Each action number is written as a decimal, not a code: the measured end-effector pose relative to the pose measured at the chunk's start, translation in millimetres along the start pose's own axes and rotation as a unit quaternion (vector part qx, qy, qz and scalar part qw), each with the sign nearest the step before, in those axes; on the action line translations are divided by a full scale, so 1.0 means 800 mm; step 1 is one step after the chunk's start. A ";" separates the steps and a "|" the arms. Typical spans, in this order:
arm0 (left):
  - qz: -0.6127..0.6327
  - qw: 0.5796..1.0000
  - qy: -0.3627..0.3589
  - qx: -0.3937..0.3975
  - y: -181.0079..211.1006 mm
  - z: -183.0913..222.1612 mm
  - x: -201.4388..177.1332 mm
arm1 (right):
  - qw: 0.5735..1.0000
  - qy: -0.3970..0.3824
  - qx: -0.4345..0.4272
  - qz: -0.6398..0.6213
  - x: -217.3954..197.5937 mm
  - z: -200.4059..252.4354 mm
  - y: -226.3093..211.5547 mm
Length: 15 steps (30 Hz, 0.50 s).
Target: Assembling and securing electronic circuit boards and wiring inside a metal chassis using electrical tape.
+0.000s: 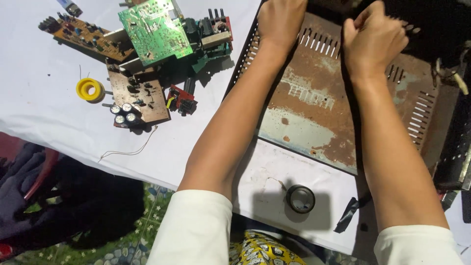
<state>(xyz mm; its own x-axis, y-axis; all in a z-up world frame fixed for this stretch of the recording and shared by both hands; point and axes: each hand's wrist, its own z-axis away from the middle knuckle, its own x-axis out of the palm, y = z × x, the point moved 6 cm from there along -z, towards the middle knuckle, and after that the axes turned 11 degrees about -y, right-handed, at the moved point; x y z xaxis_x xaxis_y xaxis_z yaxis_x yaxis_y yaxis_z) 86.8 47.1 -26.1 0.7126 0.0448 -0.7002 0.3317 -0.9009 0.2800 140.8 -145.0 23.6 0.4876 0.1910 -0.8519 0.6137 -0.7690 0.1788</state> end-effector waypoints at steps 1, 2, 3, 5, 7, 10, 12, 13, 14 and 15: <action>-0.018 1.000 0.000 0.001 -0.001 -0.001 0.000 | 0.999 0.002 -0.023 0.022 -0.005 0.002 -0.009; -0.019 1.000 0.002 0.000 -0.002 -0.003 0.004 | 0.999 0.004 -0.024 0.022 -0.005 0.000 -0.008; 0.007 1.000 0.010 -0.017 -0.006 -0.002 0.008 | 0.999 0.000 -0.030 0.028 -0.005 0.001 -0.008; 0.034 0.999 0.018 -0.035 -0.009 0.001 0.010 | 0.999 -0.003 -0.037 0.035 -0.008 0.002 -0.010; 0.010 0.999 -0.002 -0.033 -0.007 0.000 0.010 | 0.999 -0.005 -0.041 0.027 -0.014 -0.001 -0.016; -0.027 0.999 -0.026 -0.026 -0.007 -0.007 0.007 | 0.998 -0.007 -0.051 0.046 -0.012 -0.002 -0.019; -0.018 0.999 -0.045 -0.016 -0.007 -0.011 0.000 | 0.997 -0.014 -0.058 0.049 -0.019 -0.005 -0.023; -0.011 0.998 -0.069 -0.008 -0.008 -0.006 -0.002 | 0.996 -0.026 -0.066 0.050 -0.021 -0.002 -0.027; -0.011 0.997 -0.073 -0.010 -0.006 -0.003 -0.017 | 0.996 -0.031 -0.068 0.048 -0.026 -0.002 -0.031; 0.014 0.998 -0.066 -0.003 -0.003 -0.004 -0.034 | 0.995 -0.018 -0.092 0.027 -0.034 -0.004 -0.038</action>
<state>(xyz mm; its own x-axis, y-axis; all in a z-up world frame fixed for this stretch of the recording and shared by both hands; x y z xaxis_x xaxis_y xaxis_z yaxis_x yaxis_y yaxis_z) 68.4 49.2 -5.9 0.6348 -0.0379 -0.7717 0.3167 -0.8983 0.3046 110.8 -124.8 42.5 0.5032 0.1275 -0.8547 0.6916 -0.6524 0.3098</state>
